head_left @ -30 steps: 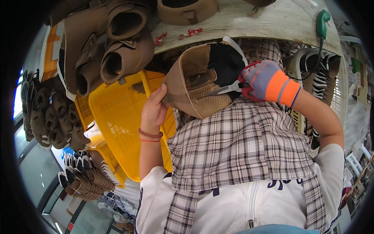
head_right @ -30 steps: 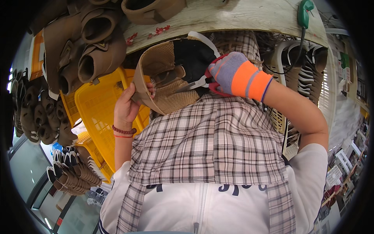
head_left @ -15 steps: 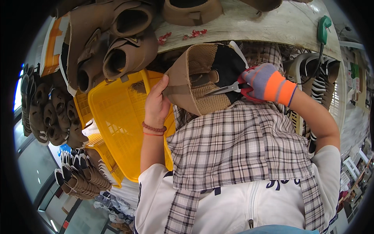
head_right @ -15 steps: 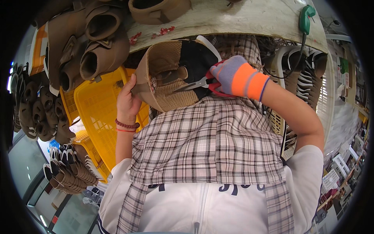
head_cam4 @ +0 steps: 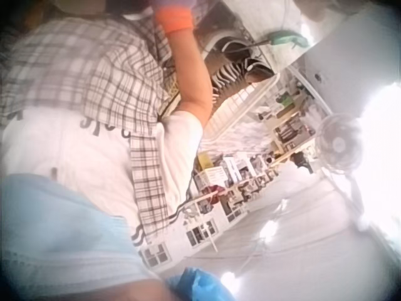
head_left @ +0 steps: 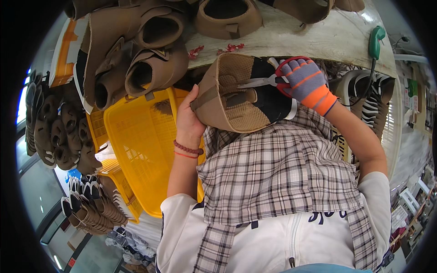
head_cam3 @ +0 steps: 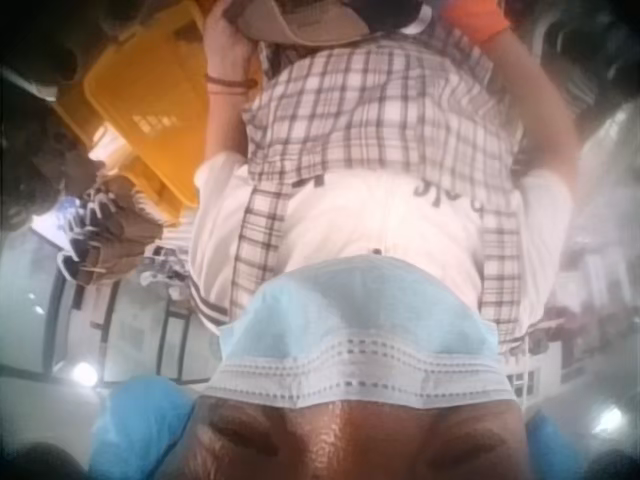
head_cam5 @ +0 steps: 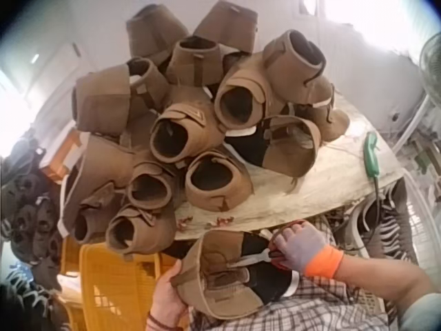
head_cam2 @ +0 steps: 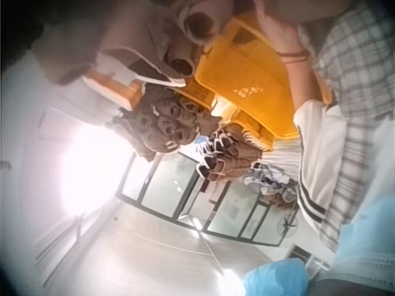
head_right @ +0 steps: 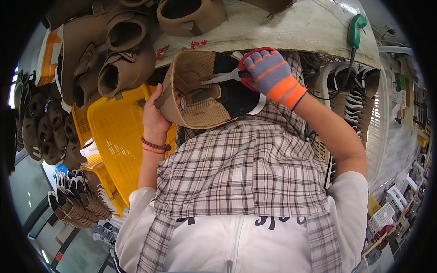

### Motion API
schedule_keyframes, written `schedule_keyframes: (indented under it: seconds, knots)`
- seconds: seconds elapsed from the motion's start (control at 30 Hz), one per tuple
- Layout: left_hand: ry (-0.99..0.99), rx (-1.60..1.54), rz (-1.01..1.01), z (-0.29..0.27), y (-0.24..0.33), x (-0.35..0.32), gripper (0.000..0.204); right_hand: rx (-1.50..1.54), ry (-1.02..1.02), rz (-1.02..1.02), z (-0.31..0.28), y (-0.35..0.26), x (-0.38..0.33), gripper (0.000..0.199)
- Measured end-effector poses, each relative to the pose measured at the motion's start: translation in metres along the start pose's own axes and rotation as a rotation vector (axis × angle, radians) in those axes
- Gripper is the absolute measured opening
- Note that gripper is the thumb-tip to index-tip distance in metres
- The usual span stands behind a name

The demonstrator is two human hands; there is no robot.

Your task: The person uses a green handheld tool to apply adhesive to the inner lining of a brown shoe, then uses red-handled scissors to trim excess material from the shoe's interior. The person handles multiple shoes from a pile on the table, repeating the process.

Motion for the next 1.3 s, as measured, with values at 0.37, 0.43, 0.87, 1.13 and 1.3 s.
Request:
schedule_keyframes:
  seconds: [0.37,0.43,0.87,1.13,1.3]
  knots:
    - [-0.058,-0.091,-0.024,0.008,0.000,-0.001,0.032,-0.061,-0.005,0.059,0.004,0.019,-0.007,0.043]
    - [-0.072,-0.084,-0.017,0.008,0.000,-0.001,0.033,0.028,-0.014,0.087,-0.006,0.018,-0.007,0.043]
    - [-0.064,0.188,-0.040,-0.023,-0.003,-0.001,0.033,0.323,-0.040,0.202,-0.003,0.007,-0.011,0.033]
    - [-0.291,0.320,-0.216,-0.041,-0.008,-0.012,0.039,0.316,-0.317,0.088,0.006,-0.043,-0.009,0.033]
    - [-0.233,0.412,-0.182,-0.046,-0.008,-0.018,0.043,0.126,-0.514,0.038,0.036,-0.051,-0.001,0.031]
Point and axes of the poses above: each hand's wrist, its own x-axis towards the middle knuckle, its own z-axis out of the palm, y = z × x, the point moved 7 cm from there along x, towards the middle knuckle, and after that the axes turned 15 degrees about x, right-handed, at the moved point
